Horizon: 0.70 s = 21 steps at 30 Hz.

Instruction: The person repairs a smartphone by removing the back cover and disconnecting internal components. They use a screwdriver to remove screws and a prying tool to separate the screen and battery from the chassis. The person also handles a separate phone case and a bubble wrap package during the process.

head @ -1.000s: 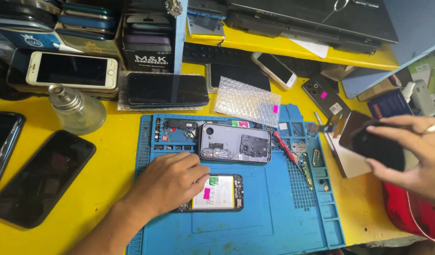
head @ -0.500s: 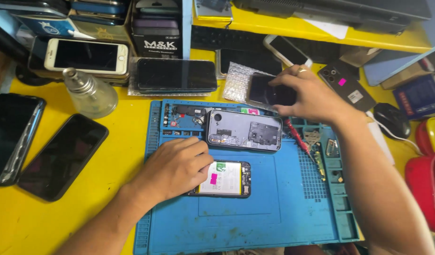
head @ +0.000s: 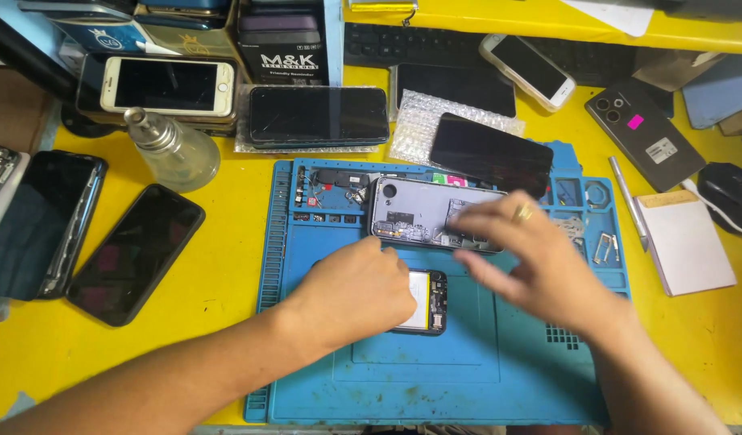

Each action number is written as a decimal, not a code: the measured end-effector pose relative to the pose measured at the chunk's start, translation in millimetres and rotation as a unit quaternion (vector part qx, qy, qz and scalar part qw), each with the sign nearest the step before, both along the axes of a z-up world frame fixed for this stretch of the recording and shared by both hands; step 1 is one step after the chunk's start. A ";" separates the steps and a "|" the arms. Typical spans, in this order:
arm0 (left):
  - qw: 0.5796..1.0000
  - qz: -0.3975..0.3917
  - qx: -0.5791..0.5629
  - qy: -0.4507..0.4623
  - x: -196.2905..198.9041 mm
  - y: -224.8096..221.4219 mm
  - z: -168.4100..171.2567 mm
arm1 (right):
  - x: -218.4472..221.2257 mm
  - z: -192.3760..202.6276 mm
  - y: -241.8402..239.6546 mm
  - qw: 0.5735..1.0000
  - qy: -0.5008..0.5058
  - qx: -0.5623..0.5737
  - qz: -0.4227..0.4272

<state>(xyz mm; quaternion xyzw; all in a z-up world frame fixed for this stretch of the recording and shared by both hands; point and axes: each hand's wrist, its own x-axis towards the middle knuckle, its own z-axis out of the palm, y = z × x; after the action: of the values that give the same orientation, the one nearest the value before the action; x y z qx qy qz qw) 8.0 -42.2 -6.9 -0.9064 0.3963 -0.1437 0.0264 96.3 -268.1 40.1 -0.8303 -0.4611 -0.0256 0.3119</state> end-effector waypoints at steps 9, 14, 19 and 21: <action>0.995 0.032 -0.071 0.064 10.2 14.3 -7.1 | -33.1 -56.1 20.0 0.999 -0.026 -0.001 0.046; 0.960 0.110 -0.217 0.139 4.4 28.4 -8.7 | -35.3 -77.7 35.2 0.994 -0.105 0.016 0.038; 0.942 0.156 -0.208 0.212 -10.2 39.6 17.6 | -38.6 -75.9 41.3 0.979 -0.194 -0.006 0.060; 0.939 0.137 -0.153 0.275 -14.8 40.2 28.4 | -38.1 -78.1 38.5 0.982 -0.178 -0.018 0.059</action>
<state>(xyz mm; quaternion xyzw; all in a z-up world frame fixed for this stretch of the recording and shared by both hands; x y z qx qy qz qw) -6.8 -2.0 21.4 -0.9494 0.2331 0.0570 -0.2027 58.2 -229.6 -38.1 -0.7893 -0.5578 -0.1462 0.2108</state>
